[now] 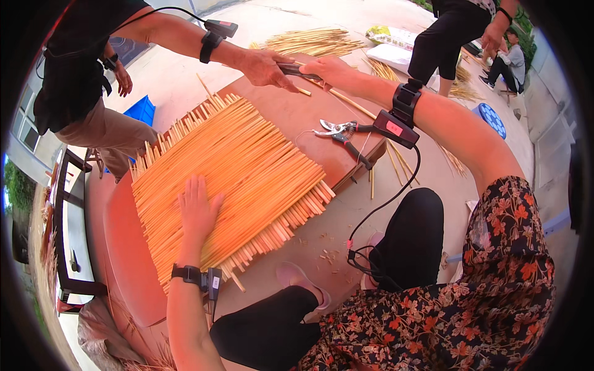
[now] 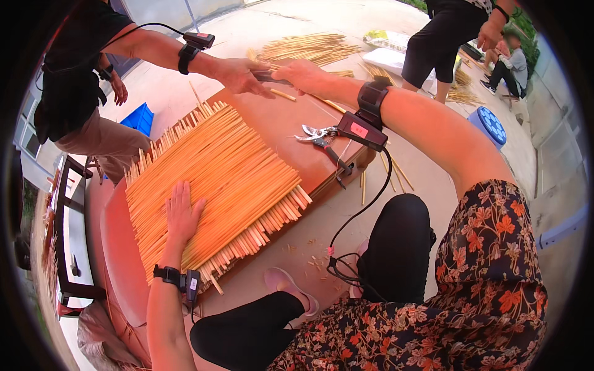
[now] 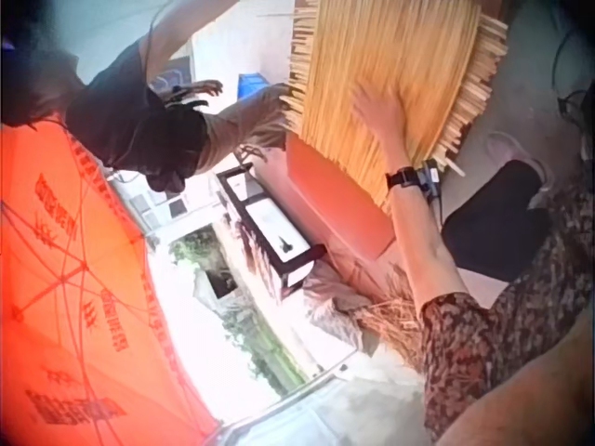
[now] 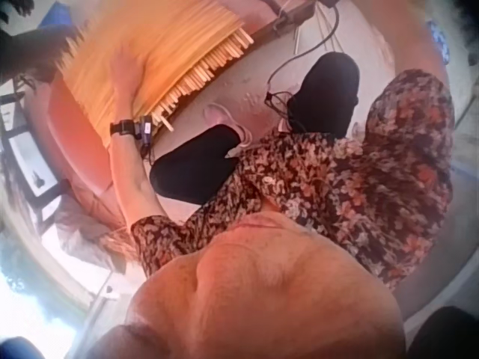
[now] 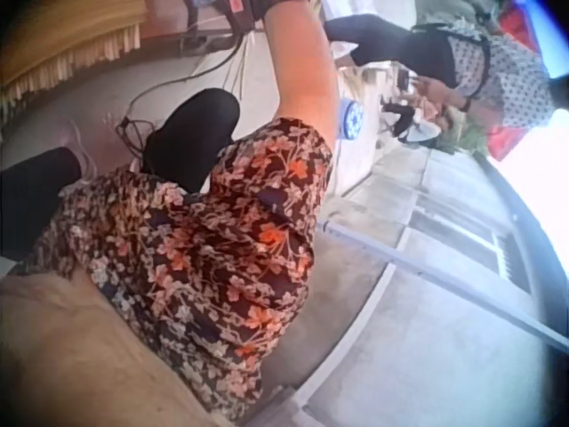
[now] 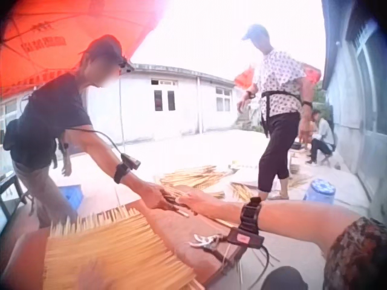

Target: The person organizes wooden slats on a table, ties them together using a thin white string, and aligns the ends by hand.

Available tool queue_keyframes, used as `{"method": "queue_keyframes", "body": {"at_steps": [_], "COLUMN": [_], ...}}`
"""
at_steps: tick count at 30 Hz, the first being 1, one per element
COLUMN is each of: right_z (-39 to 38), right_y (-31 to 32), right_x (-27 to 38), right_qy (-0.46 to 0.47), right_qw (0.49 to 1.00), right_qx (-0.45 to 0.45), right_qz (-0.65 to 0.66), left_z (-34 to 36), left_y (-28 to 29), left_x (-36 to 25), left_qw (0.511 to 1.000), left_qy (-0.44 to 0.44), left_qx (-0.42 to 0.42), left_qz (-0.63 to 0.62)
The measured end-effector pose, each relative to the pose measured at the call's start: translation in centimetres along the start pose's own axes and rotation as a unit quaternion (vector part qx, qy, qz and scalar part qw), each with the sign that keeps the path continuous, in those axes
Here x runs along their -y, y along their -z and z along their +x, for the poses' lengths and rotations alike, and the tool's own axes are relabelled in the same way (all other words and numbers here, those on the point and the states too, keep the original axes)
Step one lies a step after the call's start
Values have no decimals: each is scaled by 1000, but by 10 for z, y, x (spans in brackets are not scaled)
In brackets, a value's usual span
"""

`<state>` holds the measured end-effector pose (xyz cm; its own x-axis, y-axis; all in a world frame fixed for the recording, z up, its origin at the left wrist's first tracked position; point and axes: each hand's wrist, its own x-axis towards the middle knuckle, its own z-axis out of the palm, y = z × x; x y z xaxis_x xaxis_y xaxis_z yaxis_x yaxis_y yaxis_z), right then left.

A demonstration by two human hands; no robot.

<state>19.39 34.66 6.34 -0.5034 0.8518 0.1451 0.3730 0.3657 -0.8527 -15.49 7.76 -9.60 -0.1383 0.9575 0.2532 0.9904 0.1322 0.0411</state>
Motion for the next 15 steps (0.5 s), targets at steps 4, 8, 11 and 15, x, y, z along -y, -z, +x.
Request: {"method": "queue_keyframes", "body": {"at_steps": [4, 8, 11, 15], "right_z": [14, 20, -6, -82], "right_y": [-2, -5, 11, 84], "right_x": [-2, 13, -29, -92], "right_qy": [-1, 41, -36, -150], "right_qw": [1000, 989, 988, 966], "right_qx": [-24, -1, 24, -61], "right_qz": [20, 142, 148, 201], "left_z": [0, 3, 4, 1], "left_y": [-7, -10, -12, -16], "left_x": [-3, 3, 3, -2], "left_qw": [1000, 1000, 1000, 999], "left_qy": [-1, -7, 3, 20], "left_qx": [5, 1, 18, 33], "left_qz": [0, 8, 6, -7]}}
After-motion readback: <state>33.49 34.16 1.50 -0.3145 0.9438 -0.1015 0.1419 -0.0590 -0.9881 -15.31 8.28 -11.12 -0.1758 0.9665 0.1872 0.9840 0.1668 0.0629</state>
